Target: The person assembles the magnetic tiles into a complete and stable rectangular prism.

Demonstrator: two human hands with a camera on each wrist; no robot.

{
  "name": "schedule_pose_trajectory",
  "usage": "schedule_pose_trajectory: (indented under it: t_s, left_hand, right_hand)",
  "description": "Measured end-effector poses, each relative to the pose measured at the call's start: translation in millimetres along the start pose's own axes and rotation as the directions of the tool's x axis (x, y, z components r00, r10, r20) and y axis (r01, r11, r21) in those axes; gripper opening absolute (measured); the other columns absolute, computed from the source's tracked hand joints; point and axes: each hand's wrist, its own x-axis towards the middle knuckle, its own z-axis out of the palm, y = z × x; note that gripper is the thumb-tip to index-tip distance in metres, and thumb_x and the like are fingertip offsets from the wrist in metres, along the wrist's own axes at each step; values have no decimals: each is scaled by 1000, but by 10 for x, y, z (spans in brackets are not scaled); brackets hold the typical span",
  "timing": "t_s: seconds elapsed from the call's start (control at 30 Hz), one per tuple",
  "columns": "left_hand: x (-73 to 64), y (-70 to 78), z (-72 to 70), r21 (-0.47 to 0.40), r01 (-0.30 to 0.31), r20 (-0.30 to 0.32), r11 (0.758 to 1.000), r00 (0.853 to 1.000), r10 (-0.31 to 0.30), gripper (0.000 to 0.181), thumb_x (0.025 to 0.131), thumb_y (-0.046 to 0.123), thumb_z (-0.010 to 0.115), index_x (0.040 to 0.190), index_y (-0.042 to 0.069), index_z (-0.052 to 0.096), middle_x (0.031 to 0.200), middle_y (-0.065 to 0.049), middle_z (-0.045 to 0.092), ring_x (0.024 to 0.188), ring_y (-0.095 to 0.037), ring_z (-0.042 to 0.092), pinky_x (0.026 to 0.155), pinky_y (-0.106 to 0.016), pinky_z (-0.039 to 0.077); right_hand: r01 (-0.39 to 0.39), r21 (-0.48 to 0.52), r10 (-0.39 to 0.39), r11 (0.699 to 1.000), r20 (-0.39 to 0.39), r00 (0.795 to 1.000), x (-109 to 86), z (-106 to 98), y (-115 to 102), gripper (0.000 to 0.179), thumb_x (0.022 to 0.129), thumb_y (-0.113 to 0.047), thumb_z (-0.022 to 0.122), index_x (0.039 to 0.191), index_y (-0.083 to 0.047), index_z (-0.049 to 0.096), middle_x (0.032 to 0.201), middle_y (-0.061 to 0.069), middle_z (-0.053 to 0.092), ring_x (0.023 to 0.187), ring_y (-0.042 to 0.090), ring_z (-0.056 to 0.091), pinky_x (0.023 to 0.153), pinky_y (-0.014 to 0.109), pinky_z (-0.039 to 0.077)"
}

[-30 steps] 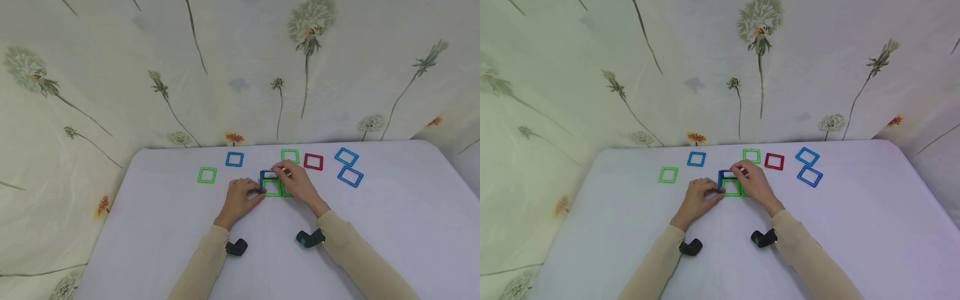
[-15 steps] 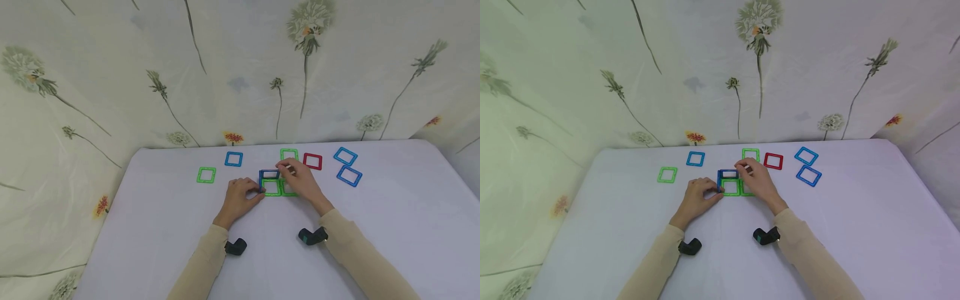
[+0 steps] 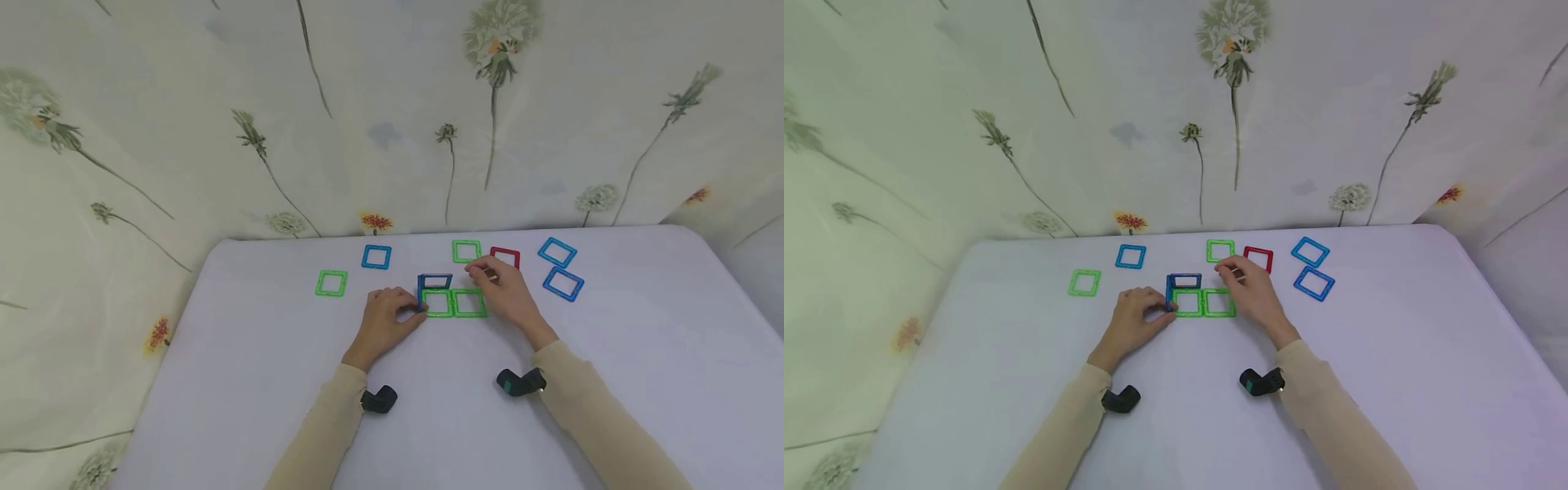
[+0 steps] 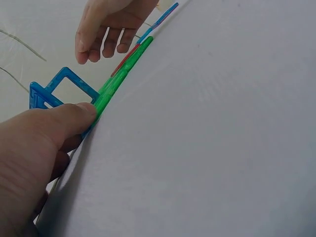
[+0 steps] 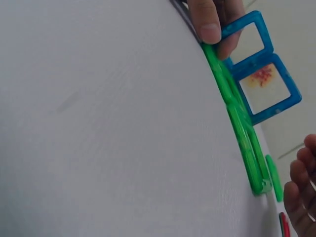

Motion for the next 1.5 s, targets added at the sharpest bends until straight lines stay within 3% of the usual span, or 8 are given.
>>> schedule_pose_trajectory:
  t_s: [0.67, 1.0, 1.27, 1.5]
  left_hand:
    - [-2, -8, -1, -5, 1, -2, 1000, 1000, -1, 16, 83, 33, 72, 96, 26, 70, 93, 13, 67, 91, -6, 57, 98, -38, 34]
    - [-6, -6, 3, -1, 17, 11, 1000, 1000, -17, 16, 83, 34, 72, 97, 25, 70, 94, 12, 67, 91, -7, 57, 98, -39, 34]
    - [-3, 1, -2, 1, 17, 10, 1000, 1000, -17, 16, 83, 33, 72, 96, 24, 70, 94, 11, 67, 91, -8, 58, 99, -39, 34]
    - [1, -5, 17, 5, 22, 19, 1000, 1000, -22, 17, 83, 34, 71, 97, 25, 71, 95, 11, 68, 92, -8, 58, 99, -39, 34]
  right_hand:
    - [-80, -16, 79, 997, -66, 995, -163, -278, 315, 37, 97, -43, 45, 117, -16, 59, 110, 6, 62, 102, 20, 53, 86, 35, 45]
    - [-121, -53, 114, 991, -121, 986, -240, -474, 482, 40, 97, -46, 43, 117, -15, 58, 115, 8, 59, 107, 23, 49, 92, 43, 41]
    - [-104, -55, 95, 993, -148, 984, -284, -585, 552, 37, 99, -40, 43, 115, -11, 60, 116, 10, 62, 109, 23, 52, 91, 41, 41]
    - [-116, -79, 99, 990, -187, 977, -349, -660, 605, 36, 99, -39, 42, 114, -12, 61, 109, 9, 64, 100, 16, 52, 81, 23, 41]
